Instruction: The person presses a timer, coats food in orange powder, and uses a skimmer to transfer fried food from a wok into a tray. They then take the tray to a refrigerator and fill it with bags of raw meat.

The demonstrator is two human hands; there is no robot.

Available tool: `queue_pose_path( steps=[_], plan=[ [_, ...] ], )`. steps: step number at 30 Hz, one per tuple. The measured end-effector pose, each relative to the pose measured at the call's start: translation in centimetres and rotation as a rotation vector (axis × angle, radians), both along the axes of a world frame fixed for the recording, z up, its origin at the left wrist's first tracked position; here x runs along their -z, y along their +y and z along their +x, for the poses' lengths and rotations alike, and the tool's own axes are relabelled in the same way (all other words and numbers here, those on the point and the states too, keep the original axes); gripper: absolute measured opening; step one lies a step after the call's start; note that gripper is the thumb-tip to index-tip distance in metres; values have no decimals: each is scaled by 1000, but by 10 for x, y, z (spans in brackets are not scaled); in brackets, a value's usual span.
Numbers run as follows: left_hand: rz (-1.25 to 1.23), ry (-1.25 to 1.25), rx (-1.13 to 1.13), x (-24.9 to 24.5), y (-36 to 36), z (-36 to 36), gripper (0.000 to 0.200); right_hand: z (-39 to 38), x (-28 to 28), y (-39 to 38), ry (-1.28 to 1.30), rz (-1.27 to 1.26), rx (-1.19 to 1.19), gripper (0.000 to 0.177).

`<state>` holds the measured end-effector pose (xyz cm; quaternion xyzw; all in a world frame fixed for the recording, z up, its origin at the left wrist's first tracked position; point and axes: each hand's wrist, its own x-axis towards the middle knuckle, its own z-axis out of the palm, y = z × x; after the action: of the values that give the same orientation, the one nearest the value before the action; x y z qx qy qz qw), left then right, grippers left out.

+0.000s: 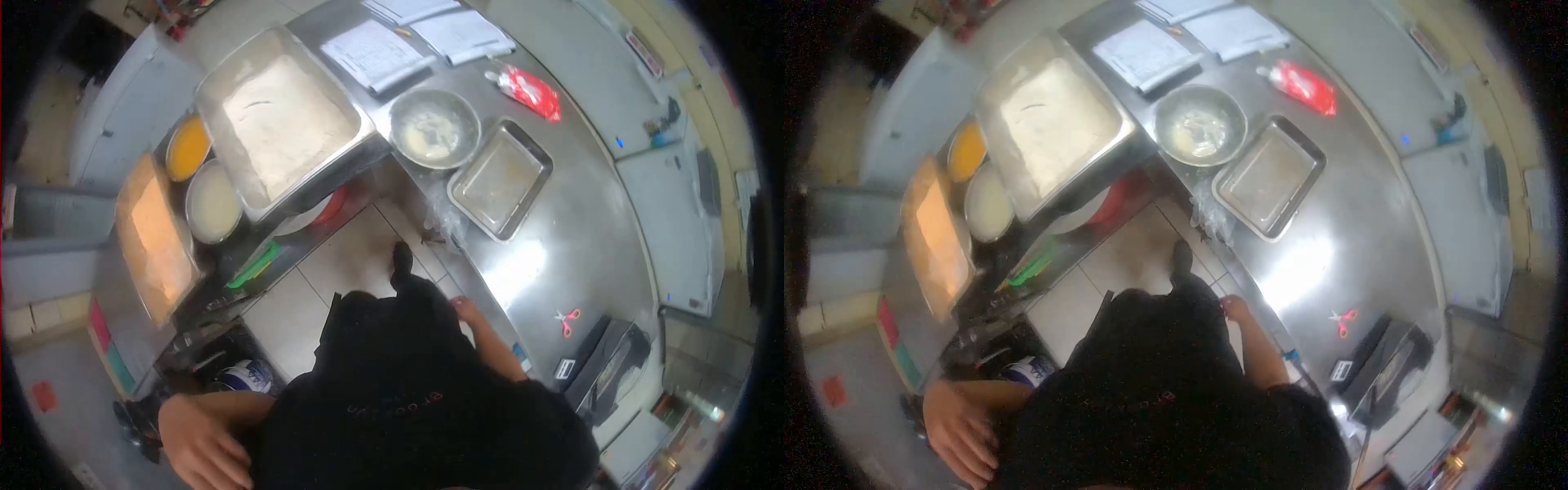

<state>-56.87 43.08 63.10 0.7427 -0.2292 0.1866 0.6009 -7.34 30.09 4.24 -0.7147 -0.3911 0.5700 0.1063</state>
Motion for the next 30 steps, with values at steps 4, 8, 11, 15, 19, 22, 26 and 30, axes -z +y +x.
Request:
queue_pose_path(
  steps=[4, 8, 11, 15, 19, 22, 26, 30],
  plan=[
    [199, -20, 30, -27, 80, 63, 21, 18, 16, 42, 48, -176, -126, 31],
    [141, -37, 75, -18, 143, 86, 17, 8, 12, 59, -124, 77, -246, 33],
    [214, -73, 282, 2, 181, 58, 22, 0, -32, 66, -140, 261, -362, 34],
    [174, -103, 360, 5, 233, 54, 30, -26, -119, 91, 50, -124, 221, 35],
    [242, -119, 287, -10, 245, 62, 30, -42, -131, 93, 60, -104, 389, 37],
    [237, -170, 225, -25, 246, 63, 17, -54, -133, 111, 26, -54, 389, 36],
    [258, -222, 78, -26, 249, 27, 18, -88, -128, 152, -105, 94, 372, 32],
    [399, -286, 33, -15, 261, -56, 26, -130, -148, 178, 13, 192, 409, 27]
  ],
)
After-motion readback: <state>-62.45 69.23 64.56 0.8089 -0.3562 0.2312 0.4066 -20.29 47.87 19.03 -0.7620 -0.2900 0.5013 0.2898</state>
